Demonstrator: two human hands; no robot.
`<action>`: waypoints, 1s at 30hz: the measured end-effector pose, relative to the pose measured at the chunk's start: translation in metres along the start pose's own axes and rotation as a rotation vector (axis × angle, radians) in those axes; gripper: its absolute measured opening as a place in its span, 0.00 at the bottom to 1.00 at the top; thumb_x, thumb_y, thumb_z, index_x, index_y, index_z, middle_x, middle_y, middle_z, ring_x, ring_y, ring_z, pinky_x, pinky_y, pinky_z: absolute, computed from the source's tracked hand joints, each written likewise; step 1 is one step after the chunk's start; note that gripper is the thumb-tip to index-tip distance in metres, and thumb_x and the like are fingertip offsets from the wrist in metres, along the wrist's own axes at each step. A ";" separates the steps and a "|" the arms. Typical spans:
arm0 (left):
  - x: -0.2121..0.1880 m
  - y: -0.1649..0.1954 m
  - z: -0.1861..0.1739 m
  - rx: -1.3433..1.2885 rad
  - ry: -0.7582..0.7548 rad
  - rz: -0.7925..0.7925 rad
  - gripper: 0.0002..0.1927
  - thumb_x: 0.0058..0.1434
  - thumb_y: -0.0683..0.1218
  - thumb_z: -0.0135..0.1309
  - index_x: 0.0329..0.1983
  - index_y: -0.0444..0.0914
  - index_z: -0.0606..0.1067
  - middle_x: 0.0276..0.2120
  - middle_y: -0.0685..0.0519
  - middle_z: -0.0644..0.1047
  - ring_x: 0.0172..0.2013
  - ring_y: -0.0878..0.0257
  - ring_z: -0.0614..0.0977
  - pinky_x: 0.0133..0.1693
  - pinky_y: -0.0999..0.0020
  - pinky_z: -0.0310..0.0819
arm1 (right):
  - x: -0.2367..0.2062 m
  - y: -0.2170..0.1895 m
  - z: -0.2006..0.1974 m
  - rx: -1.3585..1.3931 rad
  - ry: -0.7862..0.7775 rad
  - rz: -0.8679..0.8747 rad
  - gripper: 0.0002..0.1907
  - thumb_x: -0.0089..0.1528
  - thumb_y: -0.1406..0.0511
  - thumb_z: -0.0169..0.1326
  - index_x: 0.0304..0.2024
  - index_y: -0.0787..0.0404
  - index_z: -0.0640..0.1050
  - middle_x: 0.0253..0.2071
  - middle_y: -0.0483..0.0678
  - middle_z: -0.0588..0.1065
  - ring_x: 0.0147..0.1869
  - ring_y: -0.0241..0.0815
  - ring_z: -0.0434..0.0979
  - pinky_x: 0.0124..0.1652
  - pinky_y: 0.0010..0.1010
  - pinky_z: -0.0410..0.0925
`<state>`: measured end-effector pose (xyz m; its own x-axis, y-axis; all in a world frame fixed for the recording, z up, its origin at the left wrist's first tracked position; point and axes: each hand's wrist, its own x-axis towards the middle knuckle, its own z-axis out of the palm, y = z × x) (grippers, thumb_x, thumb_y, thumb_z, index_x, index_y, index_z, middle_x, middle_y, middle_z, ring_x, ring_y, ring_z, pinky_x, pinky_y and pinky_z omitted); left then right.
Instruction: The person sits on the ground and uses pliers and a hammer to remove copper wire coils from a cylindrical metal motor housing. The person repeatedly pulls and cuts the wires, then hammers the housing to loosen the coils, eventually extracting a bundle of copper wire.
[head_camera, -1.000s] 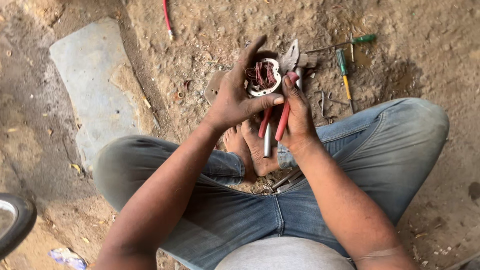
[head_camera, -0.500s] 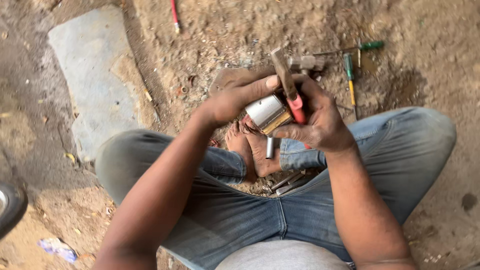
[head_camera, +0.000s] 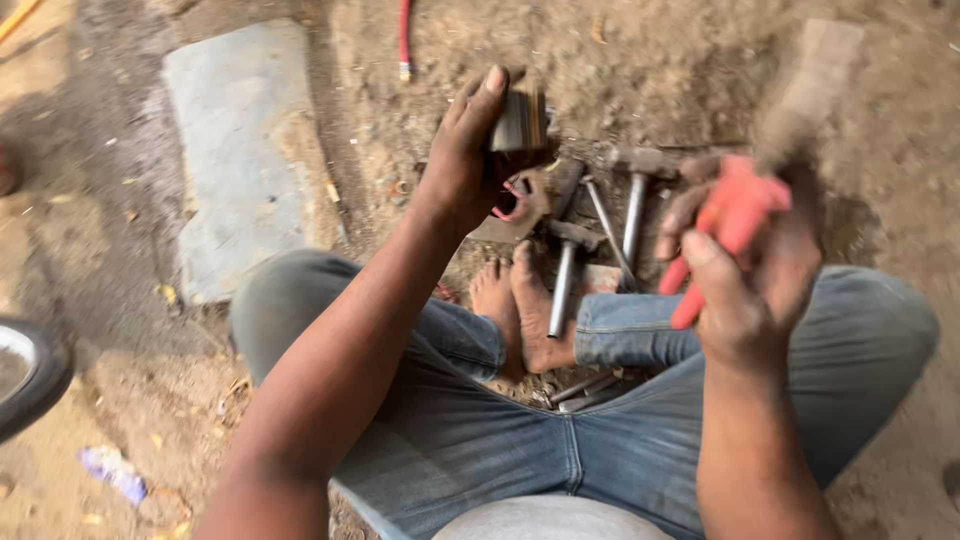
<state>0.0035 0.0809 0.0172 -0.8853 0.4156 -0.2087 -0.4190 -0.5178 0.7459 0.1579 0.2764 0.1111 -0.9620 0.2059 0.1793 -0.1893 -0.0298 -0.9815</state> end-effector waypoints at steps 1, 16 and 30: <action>0.000 0.004 -0.003 -0.030 -0.019 0.046 0.43 0.64 0.64 0.55 0.72 0.34 0.59 0.48 0.39 0.74 0.46 0.48 0.83 0.48 0.48 0.86 | 0.000 0.005 0.012 -0.019 0.003 -0.054 0.16 0.64 0.72 0.50 0.55 0.66 0.70 0.41 0.49 0.74 0.37 0.35 0.76 0.35 0.24 0.72; 0.001 0.013 -0.006 0.108 -0.047 0.198 0.40 0.64 0.68 0.55 0.65 0.33 0.67 0.47 0.38 0.75 0.47 0.51 0.82 0.49 0.47 0.86 | -0.016 0.087 0.046 -0.835 -0.059 -0.031 0.15 0.61 0.63 0.67 0.36 0.66 0.74 0.29 0.52 0.73 0.27 0.42 0.75 0.27 0.32 0.71; 0.000 0.022 -0.015 -0.068 -0.077 0.235 0.41 0.67 0.65 0.57 0.70 0.33 0.64 0.55 0.40 0.71 0.54 0.46 0.80 0.57 0.42 0.85 | -0.013 0.061 0.030 -0.241 -0.440 0.614 0.25 0.61 0.68 0.47 0.62 0.65 0.68 0.33 0.55 0.76 0.20 0.45 0.78 0.17 0.33 0.69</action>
<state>-0.0088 0.0579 0.0243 -0.9431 0.3320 0.0165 -0.2181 -0.6554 0.7231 0.1527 0.2421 0.0513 -0.8794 -0.1857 -0.4384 0.4003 0.2101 -0.8920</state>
